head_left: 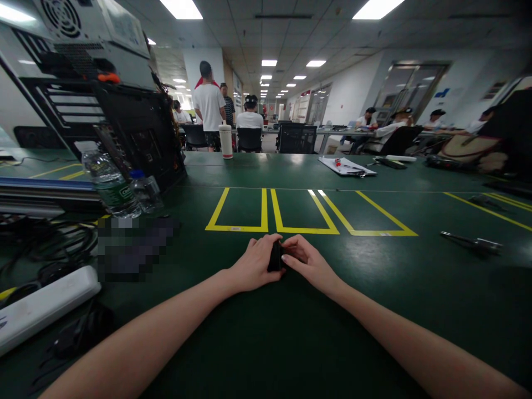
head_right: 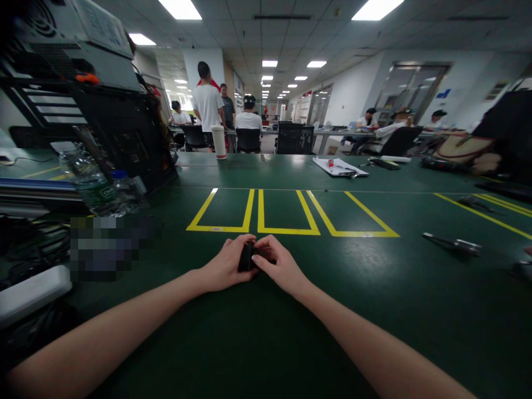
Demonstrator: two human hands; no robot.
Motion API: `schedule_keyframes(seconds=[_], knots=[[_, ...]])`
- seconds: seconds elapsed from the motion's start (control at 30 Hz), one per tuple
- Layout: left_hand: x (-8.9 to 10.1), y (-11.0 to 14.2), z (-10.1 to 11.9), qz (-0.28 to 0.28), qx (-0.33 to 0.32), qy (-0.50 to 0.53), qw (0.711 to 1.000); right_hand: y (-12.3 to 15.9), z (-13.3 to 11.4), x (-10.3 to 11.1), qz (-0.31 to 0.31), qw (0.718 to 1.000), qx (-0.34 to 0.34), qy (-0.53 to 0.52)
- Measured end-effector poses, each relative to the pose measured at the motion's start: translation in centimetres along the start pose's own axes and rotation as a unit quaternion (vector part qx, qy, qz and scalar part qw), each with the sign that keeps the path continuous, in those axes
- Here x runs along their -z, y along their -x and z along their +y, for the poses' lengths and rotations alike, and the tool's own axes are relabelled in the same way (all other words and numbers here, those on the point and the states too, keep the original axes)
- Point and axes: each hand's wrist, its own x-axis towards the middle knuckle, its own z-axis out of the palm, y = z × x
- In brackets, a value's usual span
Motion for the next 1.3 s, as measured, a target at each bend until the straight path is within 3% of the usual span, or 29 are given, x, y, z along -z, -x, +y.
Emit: schedule_keyframes(seconds=[0.13,0.33,0.47,0.67,0.9,1.3], knots=[[-0.16,0.03,-0.08,0.005,0.002,-0.005,1.000,0.05,-0.13,0.01,-0.008,0.999,-0.026,-0.016],[-0.50,0.00,-0.32,0.017,-0.005,-0.015,1.000,-0.05,0.22,0.05,-0.009,1.000,0.020,-0.020],[-0.51,-0.01,-0.43,0.019,-0.011,-0.012,1.000,-0.18,0.28,0.06,-0.010,0.999,0.009,-0.046],[-0.29,0.03,-0.19,0.008,0.000,-0.008,1.000,-0.08,-0.05,-0.03,-0.008,1.000,-0.024,-0.013],[-0.34,0.04,-0.15,0.007,0.002,-0.013,1.000,0.09,-0.26,0.09,-0.014,1.000,0.016,-0.004],[-0.41,-0.04,-0.31,0.012,-0.001,-0.011,1.000,-0.04,0.08,-0.14,-0.015,1.000,-0.007,0.002]])
